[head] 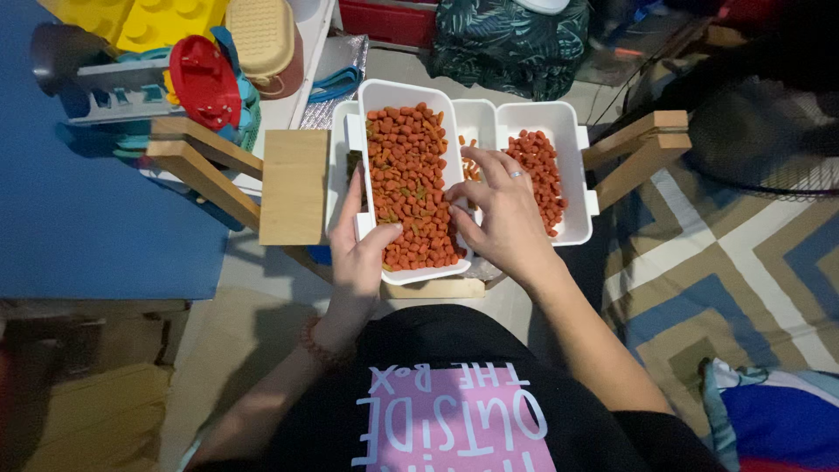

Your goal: The person sorts goji berries by hand, picking out green-colored berries from a container filled with red berries and placing them into a separate container. The person continues this sorting process across multiple containers.

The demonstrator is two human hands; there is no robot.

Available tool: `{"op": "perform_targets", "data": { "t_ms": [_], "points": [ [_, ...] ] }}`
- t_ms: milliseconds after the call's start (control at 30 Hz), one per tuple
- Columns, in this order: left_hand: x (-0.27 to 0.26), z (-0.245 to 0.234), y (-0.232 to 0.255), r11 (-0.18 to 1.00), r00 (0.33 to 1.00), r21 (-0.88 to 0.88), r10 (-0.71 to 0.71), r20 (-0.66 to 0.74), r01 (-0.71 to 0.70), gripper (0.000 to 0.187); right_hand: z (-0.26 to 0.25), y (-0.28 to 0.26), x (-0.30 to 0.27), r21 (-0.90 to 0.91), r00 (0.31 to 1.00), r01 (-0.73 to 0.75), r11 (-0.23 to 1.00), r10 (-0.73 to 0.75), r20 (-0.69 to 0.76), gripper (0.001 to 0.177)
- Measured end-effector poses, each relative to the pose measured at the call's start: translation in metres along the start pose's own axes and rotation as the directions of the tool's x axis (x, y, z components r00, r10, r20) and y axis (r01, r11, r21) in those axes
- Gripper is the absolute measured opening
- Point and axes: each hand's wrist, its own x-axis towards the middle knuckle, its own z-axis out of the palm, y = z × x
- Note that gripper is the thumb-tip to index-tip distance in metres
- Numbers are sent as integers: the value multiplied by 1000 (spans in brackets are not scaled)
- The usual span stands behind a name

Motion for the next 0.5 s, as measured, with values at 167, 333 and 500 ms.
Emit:
{"op": "perform_targets", "data": {
  "t_ms": [167, 333, 500],
  "points": [
    [10, -10, 12, 1000, 999, -10, 3, 35, -3, 79, 8, -10, 8, -23, 999, 11, 1000, -12, -46, 24],
    [22, -14, 14, 999, 998, -7, -35, 55, 35, 80, 11, -16, 13, -82, 998, -12, 997, 7, -68, 21],
    [29, -14, 20, 991, 990, -46, -123, 68, 126, 81, 15, -18, 11, -27, 991, -63, 998, 60, -120, 15]
  ]
}}
